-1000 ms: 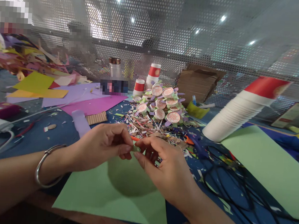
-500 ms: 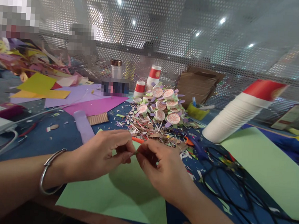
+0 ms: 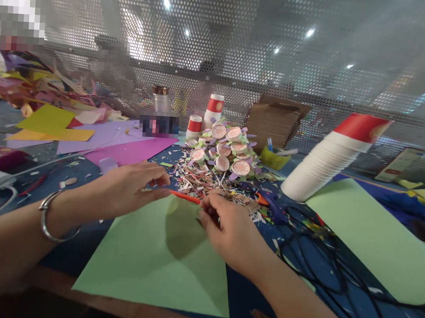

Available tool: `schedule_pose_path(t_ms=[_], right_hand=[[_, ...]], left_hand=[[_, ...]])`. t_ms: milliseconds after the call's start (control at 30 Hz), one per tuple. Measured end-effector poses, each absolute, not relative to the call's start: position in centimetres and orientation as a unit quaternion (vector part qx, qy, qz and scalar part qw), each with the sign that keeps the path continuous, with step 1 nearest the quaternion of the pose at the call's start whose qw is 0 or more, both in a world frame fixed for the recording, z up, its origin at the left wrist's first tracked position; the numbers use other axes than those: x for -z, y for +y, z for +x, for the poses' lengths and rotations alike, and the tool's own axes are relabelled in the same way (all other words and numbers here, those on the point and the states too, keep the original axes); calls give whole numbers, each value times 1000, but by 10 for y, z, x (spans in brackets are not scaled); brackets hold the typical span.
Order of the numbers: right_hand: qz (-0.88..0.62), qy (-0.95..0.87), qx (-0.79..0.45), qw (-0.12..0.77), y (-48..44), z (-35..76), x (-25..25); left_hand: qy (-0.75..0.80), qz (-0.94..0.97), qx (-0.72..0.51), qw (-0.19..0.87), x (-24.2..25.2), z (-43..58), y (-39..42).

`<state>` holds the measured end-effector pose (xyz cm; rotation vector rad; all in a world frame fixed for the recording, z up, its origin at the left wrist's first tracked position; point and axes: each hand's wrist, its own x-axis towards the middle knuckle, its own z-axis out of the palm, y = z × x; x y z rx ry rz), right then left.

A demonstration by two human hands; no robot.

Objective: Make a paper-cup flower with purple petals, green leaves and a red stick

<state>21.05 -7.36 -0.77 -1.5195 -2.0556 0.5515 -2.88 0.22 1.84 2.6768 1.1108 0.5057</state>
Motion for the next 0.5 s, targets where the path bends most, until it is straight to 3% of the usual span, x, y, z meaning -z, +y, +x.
schedule_pose_path(t_ms=[200,367,500], right_hand=[[-559,-784,-169,209,-75,211,8],[-551,-801,-148,182,-74,214,10],[-555,-802,-135,174,-72,214,9]], left_hand=[[398,894,-91,184,-21,-42,7],[371,877,-202,231,-27,-41,16],[399,863,-264,162,-55,-51,21]])
